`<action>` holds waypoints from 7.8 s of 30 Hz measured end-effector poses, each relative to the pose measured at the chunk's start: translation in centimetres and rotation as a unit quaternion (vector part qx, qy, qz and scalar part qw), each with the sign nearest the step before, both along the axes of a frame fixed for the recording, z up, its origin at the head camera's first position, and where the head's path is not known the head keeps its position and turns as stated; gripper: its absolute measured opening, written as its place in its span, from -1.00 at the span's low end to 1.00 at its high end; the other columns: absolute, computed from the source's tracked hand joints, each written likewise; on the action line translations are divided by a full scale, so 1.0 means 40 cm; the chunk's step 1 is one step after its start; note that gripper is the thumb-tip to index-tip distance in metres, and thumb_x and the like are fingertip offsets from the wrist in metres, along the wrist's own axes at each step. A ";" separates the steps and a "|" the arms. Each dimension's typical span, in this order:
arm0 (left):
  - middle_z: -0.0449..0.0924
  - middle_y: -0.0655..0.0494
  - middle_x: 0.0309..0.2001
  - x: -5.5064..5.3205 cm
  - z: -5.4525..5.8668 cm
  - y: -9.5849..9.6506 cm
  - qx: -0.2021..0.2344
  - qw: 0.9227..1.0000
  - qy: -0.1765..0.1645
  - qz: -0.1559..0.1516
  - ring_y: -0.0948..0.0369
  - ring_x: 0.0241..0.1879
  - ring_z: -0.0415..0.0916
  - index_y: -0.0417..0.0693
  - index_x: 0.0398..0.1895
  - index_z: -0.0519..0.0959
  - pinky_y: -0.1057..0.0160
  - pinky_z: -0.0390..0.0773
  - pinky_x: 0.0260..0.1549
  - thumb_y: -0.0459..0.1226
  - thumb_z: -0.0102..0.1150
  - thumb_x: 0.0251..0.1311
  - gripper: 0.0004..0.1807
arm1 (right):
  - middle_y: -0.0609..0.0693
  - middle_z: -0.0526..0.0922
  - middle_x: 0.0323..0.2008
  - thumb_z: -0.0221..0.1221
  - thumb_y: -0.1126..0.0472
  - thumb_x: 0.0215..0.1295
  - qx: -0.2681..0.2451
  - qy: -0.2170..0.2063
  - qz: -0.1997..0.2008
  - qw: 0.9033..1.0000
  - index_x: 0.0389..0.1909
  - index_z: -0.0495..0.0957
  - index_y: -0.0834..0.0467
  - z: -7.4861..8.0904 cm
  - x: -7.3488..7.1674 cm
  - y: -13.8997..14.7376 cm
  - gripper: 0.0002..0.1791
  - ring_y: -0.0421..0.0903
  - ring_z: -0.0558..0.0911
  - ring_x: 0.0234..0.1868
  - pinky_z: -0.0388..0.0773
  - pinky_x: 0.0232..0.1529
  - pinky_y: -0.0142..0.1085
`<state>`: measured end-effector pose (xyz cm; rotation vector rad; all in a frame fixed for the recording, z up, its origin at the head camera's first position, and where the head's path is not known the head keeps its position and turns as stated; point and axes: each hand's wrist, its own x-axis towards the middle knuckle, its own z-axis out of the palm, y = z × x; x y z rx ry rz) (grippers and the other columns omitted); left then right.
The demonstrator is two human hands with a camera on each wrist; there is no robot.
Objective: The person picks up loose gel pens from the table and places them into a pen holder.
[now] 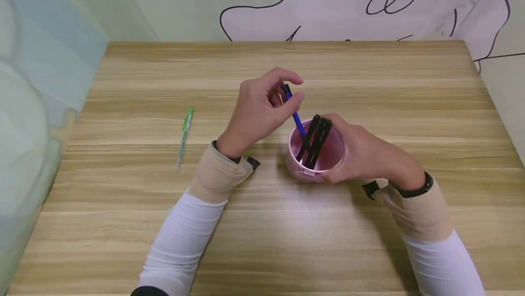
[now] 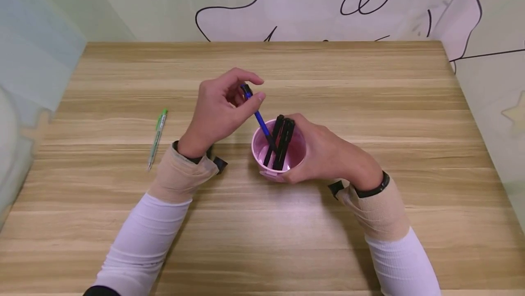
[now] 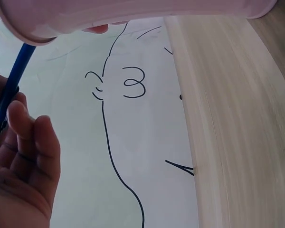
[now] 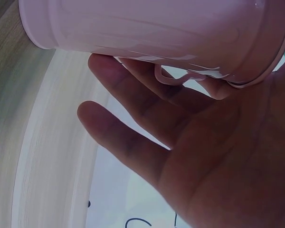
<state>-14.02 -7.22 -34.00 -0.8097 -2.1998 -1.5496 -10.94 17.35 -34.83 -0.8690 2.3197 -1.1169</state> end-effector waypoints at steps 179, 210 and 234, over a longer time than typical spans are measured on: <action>0.51 -0.11 -0.38 -0.016 -0.036 -0.080 -0.505 0.785 -0.306 0.184 0.01 -0.42 0.51 -0.23 -0.20 0.47 0.03 0.55 -0.54 -0.10 0.15 0.29 -0.67 | -0.06 0.60 0.01 0.63 0.04 -0.28 0.014 0.011 -0.022 1.000 0.28 0.30 0.04 0.001 -0.001 -0.008 0.03 -0.04 0.63 -0.06 0.59 -0.05 -0.12; 0.13 0.20 -0.68 -0.022 -0.045 -0.081 -0.501 0.812 -0.281 0.103 0.24 -0.63 0.10 0.00 -0.73 0.28 0.28 0.12 -0.71 -0.37 0.11 0.00 -0.72 | -0.05 0.60 0.02 0.62 0.06 -0.27 0.010 0.006 -0.017 1.000 0.31 0.27 0.05 0.001 -0.002 -0.010 0.05 -0.01 0.63 -0.04 0.60 -0.05 -0.09; 0.64 0.06 -0.19 -0.029 -0.045 -0.059 -0.425 0.869 -0.238 0.080 0.11 -0.26 0.53 -0.12 -0.13 0.68 0.11 0.56 -0.28 -0.30 0.17 0.10 -0.74 | -0.03 0.60 0.01 0.62 0.07 -0.23 0.011 -0.006 -0.019 1.000 0.34 0.25 0.04 0.002 -0.002 -0.012 0.06 -0.01 0.62 -0.05 0.59 -0.06 -0.10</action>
